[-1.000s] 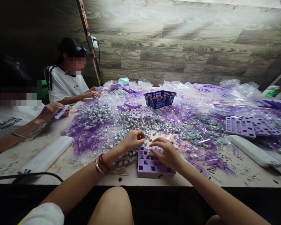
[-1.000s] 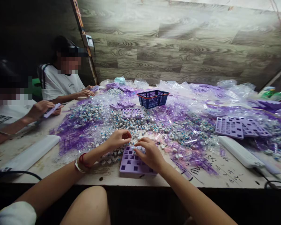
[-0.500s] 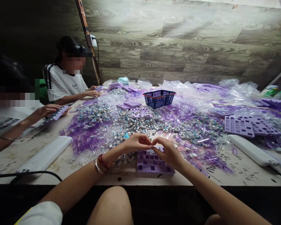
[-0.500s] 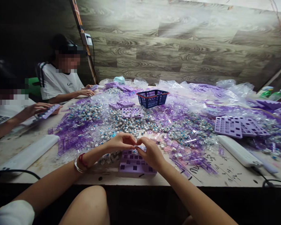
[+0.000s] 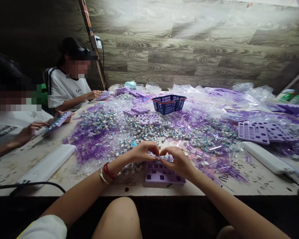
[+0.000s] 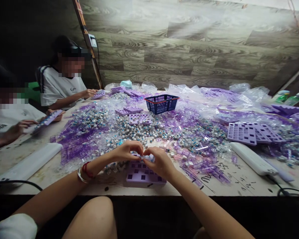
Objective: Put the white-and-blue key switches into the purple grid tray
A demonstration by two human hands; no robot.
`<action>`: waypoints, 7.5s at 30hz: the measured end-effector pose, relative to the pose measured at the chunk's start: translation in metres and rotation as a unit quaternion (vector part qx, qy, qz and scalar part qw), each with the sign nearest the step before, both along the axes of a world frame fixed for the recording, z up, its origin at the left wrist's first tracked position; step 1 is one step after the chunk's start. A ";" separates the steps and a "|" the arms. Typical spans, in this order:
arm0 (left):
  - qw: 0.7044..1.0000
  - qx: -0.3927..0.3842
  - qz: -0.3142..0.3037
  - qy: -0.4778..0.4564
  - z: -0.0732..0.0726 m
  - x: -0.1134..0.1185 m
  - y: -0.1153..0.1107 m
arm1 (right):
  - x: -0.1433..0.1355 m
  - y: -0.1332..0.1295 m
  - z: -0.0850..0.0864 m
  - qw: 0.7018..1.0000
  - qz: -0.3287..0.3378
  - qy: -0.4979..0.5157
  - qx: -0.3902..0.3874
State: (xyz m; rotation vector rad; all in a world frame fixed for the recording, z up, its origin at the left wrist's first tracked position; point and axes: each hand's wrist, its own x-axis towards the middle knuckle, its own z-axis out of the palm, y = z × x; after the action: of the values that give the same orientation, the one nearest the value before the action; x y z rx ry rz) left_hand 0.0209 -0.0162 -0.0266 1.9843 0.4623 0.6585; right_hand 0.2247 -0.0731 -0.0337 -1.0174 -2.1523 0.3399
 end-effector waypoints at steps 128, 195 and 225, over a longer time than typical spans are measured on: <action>0.975 0.182 0.100 0.085 -0.003 0.015 -0.040 | 0.013 0.010 0.026 0.925 0.013 0.086 -0.369; 0.982 0.169 0.081 0.028 -0.009 0.013 -0.016 | 0.018 -0.002 0.022 0.994 0.067 -0.022 -0.084; 0.984 0.039 0.172 0.027 -0.001 0.015 -0.023 | 0.005 -0.001 0.016 0.997 0.000 -0.076 -0.005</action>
State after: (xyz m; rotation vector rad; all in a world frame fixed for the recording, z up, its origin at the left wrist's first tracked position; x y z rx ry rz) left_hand 0.0360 -0.0391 -0.0271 2.0185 0.8360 0.8495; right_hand 0.2299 -0.0737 -0.0178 -1.0795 -2.2875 0.2826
